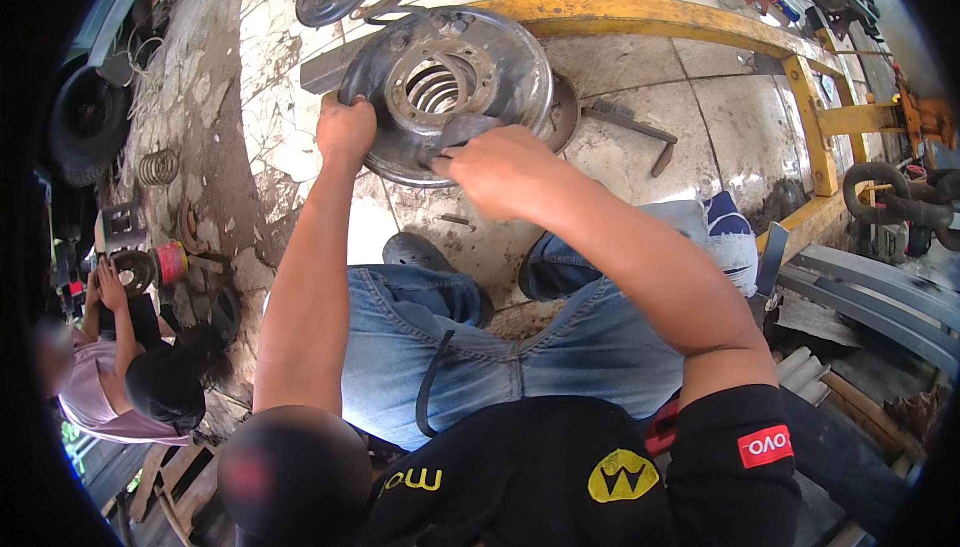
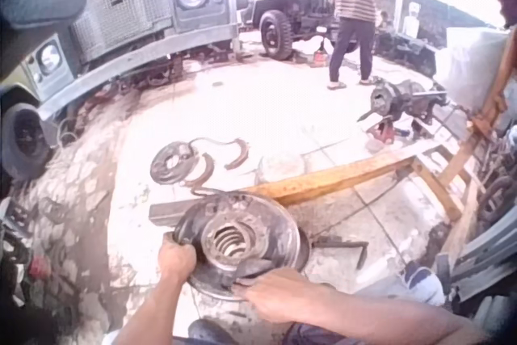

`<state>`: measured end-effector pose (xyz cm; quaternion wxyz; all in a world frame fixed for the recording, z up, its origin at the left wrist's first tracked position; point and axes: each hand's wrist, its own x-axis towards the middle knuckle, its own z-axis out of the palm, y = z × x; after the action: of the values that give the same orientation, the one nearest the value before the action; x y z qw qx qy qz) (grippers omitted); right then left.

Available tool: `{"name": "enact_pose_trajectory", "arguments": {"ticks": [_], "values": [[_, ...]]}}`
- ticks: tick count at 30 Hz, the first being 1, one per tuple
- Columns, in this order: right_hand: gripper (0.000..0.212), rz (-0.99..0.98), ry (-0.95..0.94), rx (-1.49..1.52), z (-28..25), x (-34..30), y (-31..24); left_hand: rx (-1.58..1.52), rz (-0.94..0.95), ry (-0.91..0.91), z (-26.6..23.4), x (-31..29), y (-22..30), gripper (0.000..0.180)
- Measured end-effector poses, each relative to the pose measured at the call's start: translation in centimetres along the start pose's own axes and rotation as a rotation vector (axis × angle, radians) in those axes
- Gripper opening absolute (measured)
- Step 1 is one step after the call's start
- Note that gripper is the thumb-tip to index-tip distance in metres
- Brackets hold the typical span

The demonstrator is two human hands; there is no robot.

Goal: The person scrubs the surface of a brake drum with a wire brush while sitting on the floor. They rotate the drum to clean different areas and continue scrubbing until the end of the clip.

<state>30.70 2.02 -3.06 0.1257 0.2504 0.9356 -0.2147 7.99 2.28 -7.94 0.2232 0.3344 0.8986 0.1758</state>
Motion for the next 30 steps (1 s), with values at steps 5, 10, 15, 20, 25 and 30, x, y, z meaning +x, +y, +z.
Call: {"name": "enact_pose_trajectory", "arguments": {"ticks": [5,10,15,20,25,30], "values": [[0.058,0.031,-0.145,0.053,-1.6,0.1,0.1,-0.041,0.062,0.062,0.4,0.5,-1.4,0.055],[0.061,-0.005,0.077,0.064,0.7,0.2,-0.6,-0.018,0.042,0.048,0.4,0.3,-0.7,0.055],[0.064,0.095,-0.289,0.111,-3.7,-0.2,-0.8,-0.046,0.052,0.061,0.4,0.3,-0.8,0.056],[0.066,0.01,0.038,0.12,0.7,-0.1,-1.2,-0.051,0.066,0.045,0.7,0.3,-0.6,0.056],[0.069,0.061,-0.246,0.212,-2.8,-0.3,-1.3,-0.038,0.032,0.021,0.0,-0.1,-0.6,0.056],[0.077,0.04,-0.124,0.36,-1.4,0.1,-1.2,-0.086,0.08,0.053,0.4,0.1,-0.7,0.058]]}}
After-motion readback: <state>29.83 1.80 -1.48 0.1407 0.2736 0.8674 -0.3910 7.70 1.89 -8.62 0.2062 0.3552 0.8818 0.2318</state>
